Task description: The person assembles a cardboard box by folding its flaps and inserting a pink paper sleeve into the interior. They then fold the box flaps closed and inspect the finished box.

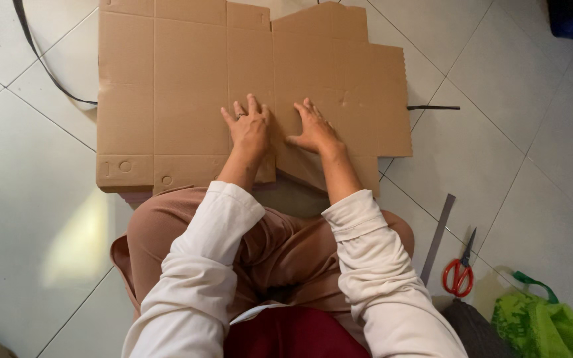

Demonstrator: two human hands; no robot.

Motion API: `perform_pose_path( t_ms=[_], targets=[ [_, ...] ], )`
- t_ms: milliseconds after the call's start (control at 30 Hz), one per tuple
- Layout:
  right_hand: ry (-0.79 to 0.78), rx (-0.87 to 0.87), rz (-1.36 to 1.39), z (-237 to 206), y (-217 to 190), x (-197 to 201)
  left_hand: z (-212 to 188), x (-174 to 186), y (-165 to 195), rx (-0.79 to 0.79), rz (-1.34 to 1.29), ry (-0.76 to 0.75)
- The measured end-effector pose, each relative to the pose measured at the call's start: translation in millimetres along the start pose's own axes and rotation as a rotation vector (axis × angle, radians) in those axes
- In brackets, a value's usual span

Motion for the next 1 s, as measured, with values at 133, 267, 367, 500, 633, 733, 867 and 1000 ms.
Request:
perform_pose_path(
  t_ms=[133,267,367,500,633,733,867,1000],
  targets=[
    [-0.085,-0.024,-0.063,-1,4,-10,-27,0,34,-0.262,-0.059,-0.099],
    [-0.133,0.02,-0.121,1,10,-13,-43,-11,50,-0.409,-0.039,-0.078],
    [-0.215,0.015,-0.137,0,20,-10,-39,-22,48,-0.473,-0.032,0.048],
    [-0.321,0.003,-0.166,-15,24,-1,-34,-37,40,-0.509,-0.086,0.044],
    [-0.356,-0.001,-0.237,-46,30,6,-38,-36,34,-0.533,-0.159,0.129],
    [-0.315,0.004,-0.313,-66,36,3,-43,-33,29,-0.55,-0.181,0.131],
    [-0.193,0.099,-0.37,-79,46,-2,-47,-30,26,-0.577,-0.216,0.206],
    [-0.033,0.232,-0.374,-89,48,-8,-59,-38,31,-0.675,-0.151,0.249]
  ],
)
Point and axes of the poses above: each hand's wrist, its own z-axis towards the middle knuckle, its own x-axis out of the back of the hand, y = z × x, the point moved 4 cm from there along z, towards the middle knuckle, and after that the axes turned 7 degrees about y, right-handed, at the moved point
